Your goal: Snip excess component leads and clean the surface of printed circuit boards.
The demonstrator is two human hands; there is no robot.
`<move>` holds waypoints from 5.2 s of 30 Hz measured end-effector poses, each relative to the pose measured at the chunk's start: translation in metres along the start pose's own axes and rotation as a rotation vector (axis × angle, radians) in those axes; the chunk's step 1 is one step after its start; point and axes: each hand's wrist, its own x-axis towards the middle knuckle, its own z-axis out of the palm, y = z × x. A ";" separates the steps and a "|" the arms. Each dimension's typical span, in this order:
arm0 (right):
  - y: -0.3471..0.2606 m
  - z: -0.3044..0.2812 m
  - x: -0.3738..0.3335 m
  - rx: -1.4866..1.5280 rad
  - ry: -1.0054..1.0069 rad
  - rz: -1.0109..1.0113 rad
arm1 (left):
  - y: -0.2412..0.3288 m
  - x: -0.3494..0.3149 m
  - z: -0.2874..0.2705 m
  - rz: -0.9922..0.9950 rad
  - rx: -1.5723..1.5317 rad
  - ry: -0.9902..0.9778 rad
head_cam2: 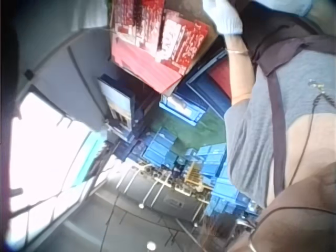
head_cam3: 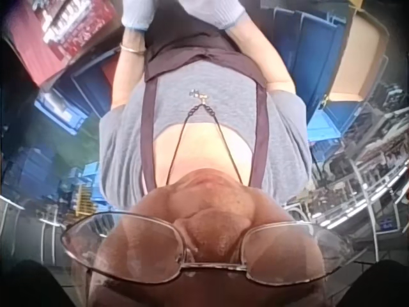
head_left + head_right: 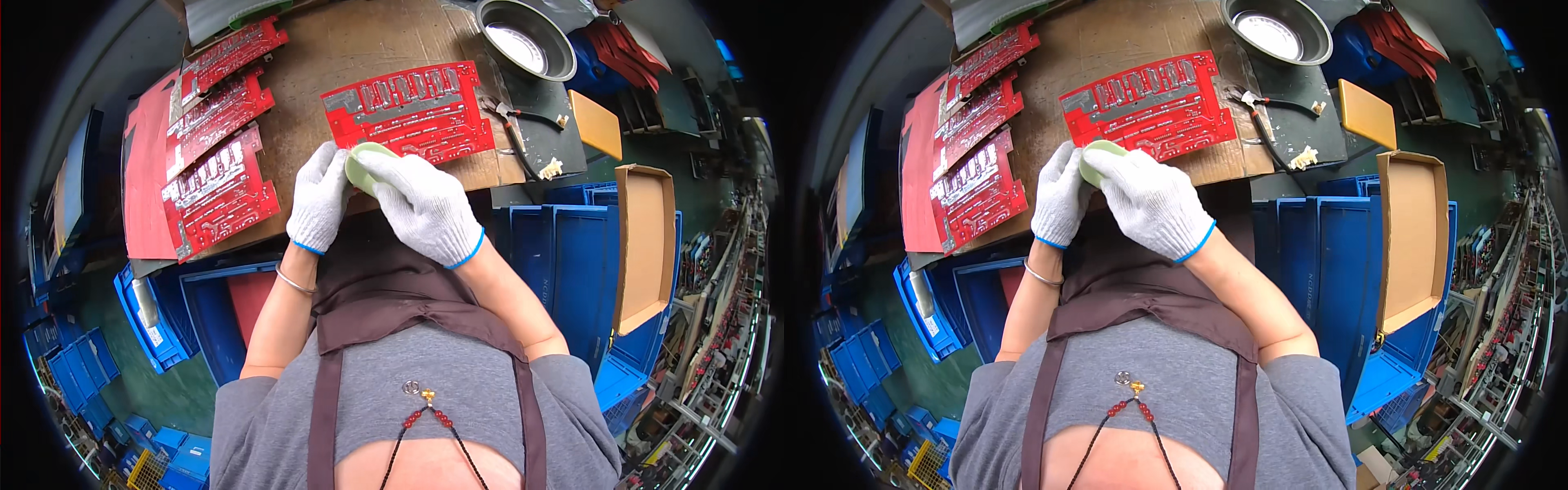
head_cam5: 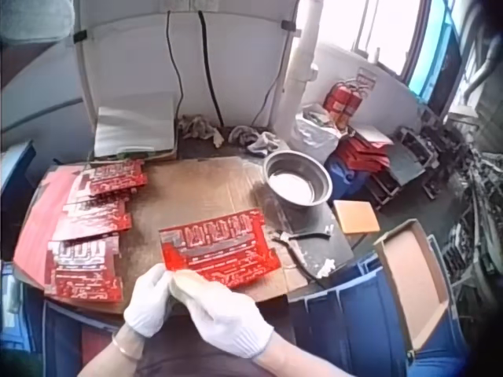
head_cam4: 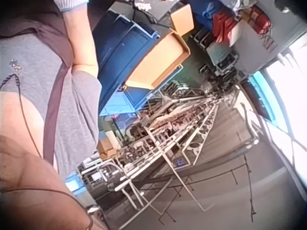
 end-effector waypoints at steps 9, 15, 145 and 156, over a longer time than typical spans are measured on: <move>0.074 -0.069 0.027 0.249 0.038 -0.022 | -0.010 0.003 0.004 0.104 -0.075 0.027; 0.047 -0.056 0.056 0.202 -0.127 -0.204 | -0.020 0.005 0.002 0.107 -0.067 0.039; 0.053 -0.038 0.058 -0.124 0.370 0.131 | 0.009 -0.006 -0.007 0.009 -0.137 -0.144; 0.025 0.024 0.152 -0.146 0.197 -0.035 | 0.008 -0.012 -0.006 0.051 -0.061 -0.155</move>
